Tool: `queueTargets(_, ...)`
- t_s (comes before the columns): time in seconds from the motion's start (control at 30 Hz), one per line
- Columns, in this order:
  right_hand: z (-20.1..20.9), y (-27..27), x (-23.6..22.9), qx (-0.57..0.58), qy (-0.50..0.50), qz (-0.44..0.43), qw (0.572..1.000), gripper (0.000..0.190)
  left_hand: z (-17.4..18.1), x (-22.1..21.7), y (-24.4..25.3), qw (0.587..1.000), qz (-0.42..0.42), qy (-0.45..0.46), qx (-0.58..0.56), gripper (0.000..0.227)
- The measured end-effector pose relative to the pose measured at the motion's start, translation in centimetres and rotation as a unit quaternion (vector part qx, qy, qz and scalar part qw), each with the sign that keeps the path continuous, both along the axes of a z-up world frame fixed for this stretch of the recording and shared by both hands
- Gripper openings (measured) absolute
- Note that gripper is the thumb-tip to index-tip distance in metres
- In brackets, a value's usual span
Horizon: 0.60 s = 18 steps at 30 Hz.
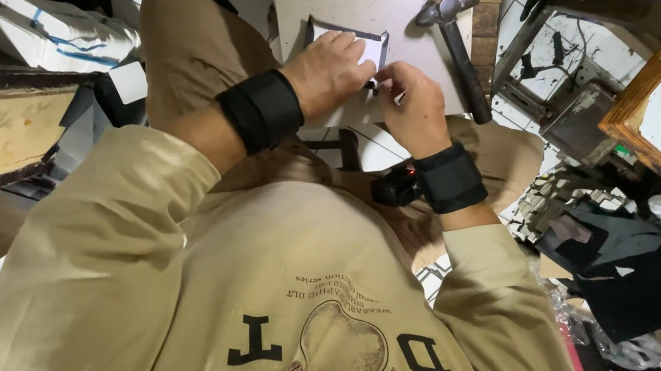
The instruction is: The person assembles leather components by aligning a frame on a paper template, then securing the frame by hitting it with a hammer while holding it in place by hand.
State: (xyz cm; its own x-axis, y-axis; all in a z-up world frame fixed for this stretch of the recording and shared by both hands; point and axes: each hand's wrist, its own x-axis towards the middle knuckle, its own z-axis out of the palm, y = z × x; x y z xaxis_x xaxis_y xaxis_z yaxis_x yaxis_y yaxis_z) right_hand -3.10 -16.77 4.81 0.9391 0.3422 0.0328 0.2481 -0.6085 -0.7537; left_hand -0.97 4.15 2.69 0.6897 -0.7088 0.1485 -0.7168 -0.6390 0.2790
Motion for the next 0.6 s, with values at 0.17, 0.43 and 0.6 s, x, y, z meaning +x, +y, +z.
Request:
queueTargets(0.17,-0.3,-0.4,-1.2,0.010,0.024,0.013,1.000,0.017,-1.5,-0.6,-0.1,0.999,-0.009,0.051,0.002,0.012)
queueTargets(0.43,-0.3,-0.6,-1.7,-0.126,-0.181,0.081,0.972,0.026,-1.8,-0.8,0.2,0.998,-0.008,0.056,-0.017,0.014)
queueTargets(0.6,-1.2,-0.5,-1.6,-0.132,-0.212,0.092,0.964,0.016,-1.3,-1.0,0.3,0.995,0.006,0.092,-0.028,0.017)
